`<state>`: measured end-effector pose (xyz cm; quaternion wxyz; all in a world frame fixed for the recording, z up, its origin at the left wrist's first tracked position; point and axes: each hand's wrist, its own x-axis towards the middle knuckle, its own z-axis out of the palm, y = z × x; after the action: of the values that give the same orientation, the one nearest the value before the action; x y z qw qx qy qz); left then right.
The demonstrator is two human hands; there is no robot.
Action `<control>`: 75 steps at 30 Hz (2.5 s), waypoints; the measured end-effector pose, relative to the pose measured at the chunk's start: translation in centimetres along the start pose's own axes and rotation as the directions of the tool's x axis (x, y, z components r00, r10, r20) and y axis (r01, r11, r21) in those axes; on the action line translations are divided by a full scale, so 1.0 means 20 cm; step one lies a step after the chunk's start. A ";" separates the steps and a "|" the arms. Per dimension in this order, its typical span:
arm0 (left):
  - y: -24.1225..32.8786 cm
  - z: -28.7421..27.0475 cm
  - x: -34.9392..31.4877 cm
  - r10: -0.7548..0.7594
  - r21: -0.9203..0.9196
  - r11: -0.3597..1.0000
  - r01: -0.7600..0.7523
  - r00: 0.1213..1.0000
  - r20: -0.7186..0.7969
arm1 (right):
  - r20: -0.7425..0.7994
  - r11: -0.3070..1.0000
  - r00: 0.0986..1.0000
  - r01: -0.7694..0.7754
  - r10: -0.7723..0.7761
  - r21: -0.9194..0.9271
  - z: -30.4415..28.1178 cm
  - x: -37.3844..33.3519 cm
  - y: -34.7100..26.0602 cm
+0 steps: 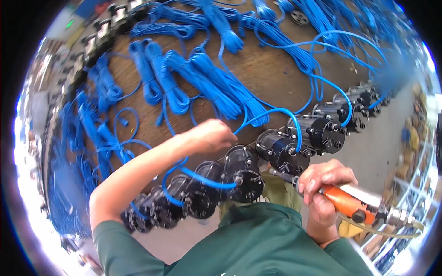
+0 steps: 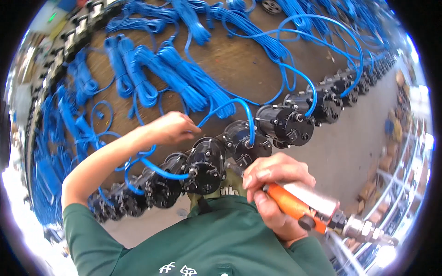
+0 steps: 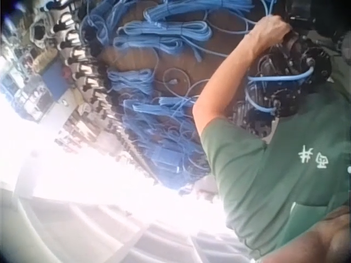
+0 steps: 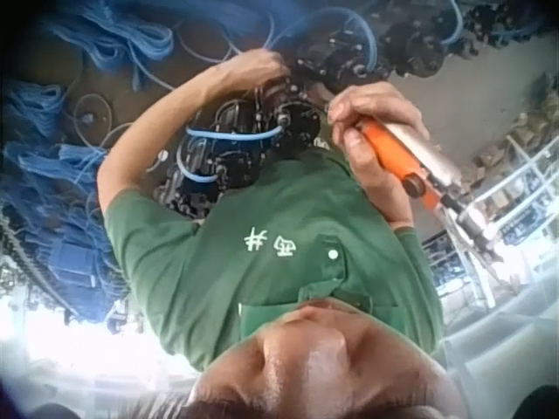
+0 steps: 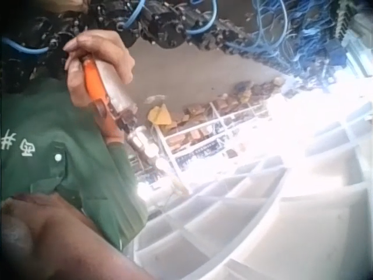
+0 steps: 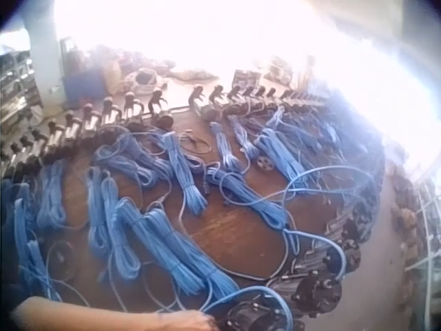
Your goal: The person uses a pneumatic screwdriver to fasten bolts on the top covers of multiple submersible pumps arranged in a row on a long workbench, handling each pump sequentially.
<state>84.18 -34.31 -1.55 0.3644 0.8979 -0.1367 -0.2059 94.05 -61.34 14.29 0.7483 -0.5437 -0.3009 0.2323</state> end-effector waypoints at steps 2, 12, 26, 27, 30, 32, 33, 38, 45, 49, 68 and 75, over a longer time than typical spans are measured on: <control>-0.09 0.18 0.18 0.100 -0.028 0.995 -0.098 0.992 0.074 | -0.052 0.998 0.998 0.013 -0.017 -0.059 0.01 -0.03 0.00; -0.17 0.36 0.27 0.413 -0.062 0.908 -0.415 0.910 -0.042 | -0.046 0.988 0.991 0.121 -0.125 -0.093 0.17 -0.02 0.11; -0.22 0.39 0.13 0.248 -0.044 0.968 -0.247 0.969 0.009 | 0.139 0.926 0.990 0.038 0.016 -0.376 0.27 -0.01 0.32; -0.22 0.38 0.06 0.213 -0.065 0.974 -0.216 0.976 -0.047 | 0.132 0.939 0.991 0.050 -0.005 -0.339 0.27 -0.02 0.34; -0.22 0.39 -0.11 0.151 -0.166 0.972 -0.165 0.984 -0.092 | 0.096 0.964 0.994 0.071 -0.048 -0.256 0.28 -0.03 0.37; -0.23 0.43 -0.14 0.159 -0.178 0.967 -0.184 0.977 -0.143 | 0.065 0.971 0.997 0.066 -0.052 -0.228 0.29 -0.02 0.37; -0.24 0.45 -0.13 0.164 -0.158 0.970 -0.186 0.976 -0.146 | 0.043 0.973 0.998 0.054 -0.046 -0.224 0.30 -0.02 0.36; -0.28 0.54 -0.15 0.219 -0.110 0.964 -0.241 0.959 -0.180 | -0.017 0.983 0.996 0.088 -0.092 -0.164 0.48 -0.07 0.09; -0.24 0.50 -0.16 0.261 -0.021 0.963 -0.270 0.946 -0.190 | 0.326 0.953 0.932 0.230 -0.158 -0.197 0.59 -0.10 0.16; -0.26 0.59 -0.18 0.233 0.026 0.972 -0.232 0.954 -0.191 | 0.438 0.903 0.890 0.284 -0.123 -0.322 0.63 -0.07 0.31; 0.95 -0.22 -0.73 -0.162 -0.253 0.908 0.333 -0.279 -0.946 | 0.585 0.995 0.811 -0.078 0.026 0.063 0.41 -0.01 0.24; 1.34 1.05 0.30 -0.997 -0.211 0.056 -0.976 -0.064 0.034 | 0.709 0.950 0.686 -0.085 -0.162 0.299 0.06 -0.04 0.12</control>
<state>77.09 -67.99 2.28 0.7143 -0.0329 0.4759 0.5120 92.56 -60.36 12.08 0.6479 -0.2770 -0.5434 0.4563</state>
